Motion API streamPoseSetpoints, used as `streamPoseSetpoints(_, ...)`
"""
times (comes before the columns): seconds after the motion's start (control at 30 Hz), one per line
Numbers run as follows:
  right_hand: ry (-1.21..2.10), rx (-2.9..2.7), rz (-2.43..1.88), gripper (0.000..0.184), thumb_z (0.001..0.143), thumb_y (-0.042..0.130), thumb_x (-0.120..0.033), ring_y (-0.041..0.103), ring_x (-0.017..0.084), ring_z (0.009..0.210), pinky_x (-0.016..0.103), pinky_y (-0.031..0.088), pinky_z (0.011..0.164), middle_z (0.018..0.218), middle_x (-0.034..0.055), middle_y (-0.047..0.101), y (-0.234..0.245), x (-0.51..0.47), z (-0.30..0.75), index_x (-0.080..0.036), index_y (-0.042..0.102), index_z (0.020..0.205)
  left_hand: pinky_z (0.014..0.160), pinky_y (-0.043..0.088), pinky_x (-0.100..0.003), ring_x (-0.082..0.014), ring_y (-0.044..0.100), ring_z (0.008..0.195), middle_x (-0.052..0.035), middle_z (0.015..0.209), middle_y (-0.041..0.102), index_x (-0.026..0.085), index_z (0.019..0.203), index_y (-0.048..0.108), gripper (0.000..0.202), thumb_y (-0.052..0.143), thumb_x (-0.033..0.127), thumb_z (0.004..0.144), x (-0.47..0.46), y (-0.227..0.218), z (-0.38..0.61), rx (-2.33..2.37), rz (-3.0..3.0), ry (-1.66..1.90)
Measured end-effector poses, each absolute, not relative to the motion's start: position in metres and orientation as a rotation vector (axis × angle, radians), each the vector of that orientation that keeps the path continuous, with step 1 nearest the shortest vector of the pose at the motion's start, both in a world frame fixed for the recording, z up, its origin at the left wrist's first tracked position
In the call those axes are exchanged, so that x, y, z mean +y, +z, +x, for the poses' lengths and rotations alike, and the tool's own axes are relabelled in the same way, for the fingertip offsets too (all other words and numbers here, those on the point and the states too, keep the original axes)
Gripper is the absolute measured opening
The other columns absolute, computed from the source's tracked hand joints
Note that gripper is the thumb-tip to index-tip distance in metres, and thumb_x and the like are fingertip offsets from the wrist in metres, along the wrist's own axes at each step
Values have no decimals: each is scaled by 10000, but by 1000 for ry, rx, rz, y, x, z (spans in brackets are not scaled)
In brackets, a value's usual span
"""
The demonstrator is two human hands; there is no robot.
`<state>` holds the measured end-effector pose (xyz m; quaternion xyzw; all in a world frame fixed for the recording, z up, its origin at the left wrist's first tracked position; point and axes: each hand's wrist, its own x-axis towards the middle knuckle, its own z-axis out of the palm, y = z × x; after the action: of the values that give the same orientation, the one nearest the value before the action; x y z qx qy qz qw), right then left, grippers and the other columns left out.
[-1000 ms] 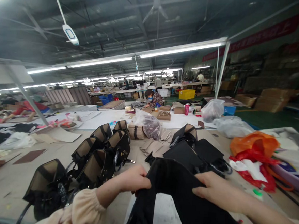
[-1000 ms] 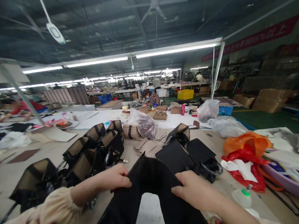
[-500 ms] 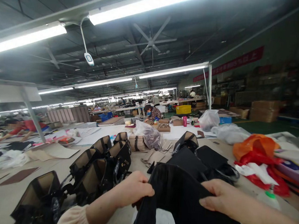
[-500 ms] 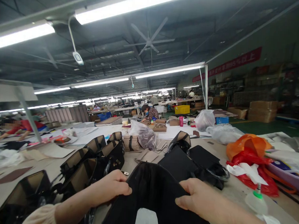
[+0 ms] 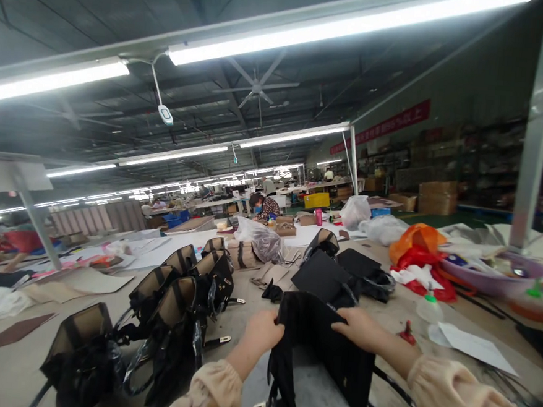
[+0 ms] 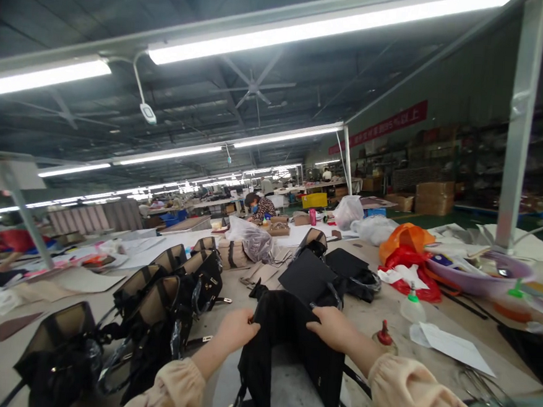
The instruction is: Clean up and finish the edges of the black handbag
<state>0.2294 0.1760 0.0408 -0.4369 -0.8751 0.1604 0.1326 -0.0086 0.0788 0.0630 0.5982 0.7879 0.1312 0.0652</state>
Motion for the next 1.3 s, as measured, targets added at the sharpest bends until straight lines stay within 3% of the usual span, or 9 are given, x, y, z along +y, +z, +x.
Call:
streamPoseSetpoints(0.13,451,-2532,-1239,190,775,563,-319,637,250,866,303,438,727,894,94,700,39,174,225,-184,679,841,809,455,-258,-165,614,877,-53,1073,639,211,1175,553,454,615,250,727,93,60,-13,2315,1927,768)
streamPoseSetpoints(0.37,504,-2545,-1190,149,755,571,-291,641,224,846,272,430,704,864,62,706,35,183,223,-200,678,804,845,461,-253,-157,601,889,-33,1070,620,223,1046,657,298,618,206,751,128,58,-17,2207,2031,829)
streamPoseSetpoints(0.6,552,-2557,-1219,154,786,546,-297,640,223,838,271,432,693,851,59,702,39,185,231,-208,668,815,846,444,-258,-163,598,928,-39,1066,634,239,1000,679,258,476,203,844,145,57,-14,2306,2273,509)
streamPoseSetpoints(0.73,261,-2618,-1345,178,798,568,-318,635,262,846,315,436,699,874,99,684,46,177,227,-191,650,890,791,452,-252,-158,612,883,-59,1100,621,194,892,694,259,438,213,862,148,56,-13,2341,2315,392)
streamPoseSetpoints(0.9,-190,-2565,-1413,438,788,521,-86,599,277,876,343,450,689,971,128,638,58,159,200,-154,528,1221,755,450,-259,-155,613,844,-43,1065,624,202,858,674,206,469,222,847,154,53,-15,2381,2284,405)
streamPoseSetpoints(0.97,-292,-2516,-1367,446,800,466,-50,573,276,902,351,450,715,1004,139,618,60,155,185,-136,523,1234,740,446,-258,-155,610,827,-29,1028,630,208,849,665,165,502,225,828,157,52,-16,2392,2265,451)
streamPoseSetpoints(1.07,-268,-2465,-1233,366,809,471,-74,543,254,926,340,437,787,1030,120,599,54,158,166,-152,579,1149,717,435,-250,-148,605,799,-17,970,636,208,819,663,153,511,195,814,161,52,-20,2377,2254,514)
streamPoseSetpoints(1.17,-220,-2382,-1262,428,796,489,-80,529,247,971,328,422,827,1109,122,571,41,170,159,-156,536,1215,706,422,-243,-136,592,779,-19,946,625,202,774,665,157,514,187,811,165,52,-25,2306,2280,576)
streamPoseSetpoints(1.3,-92,-2379,-1376,446,816,436,-70,583,225,919,299,440,749,1095,125,593,29,185,165,-146,507,1250,715,414,-231,-117,563,770,-9,899,591,196,704,667,155,542,148,782,171,47,-35,2047,2373,734)
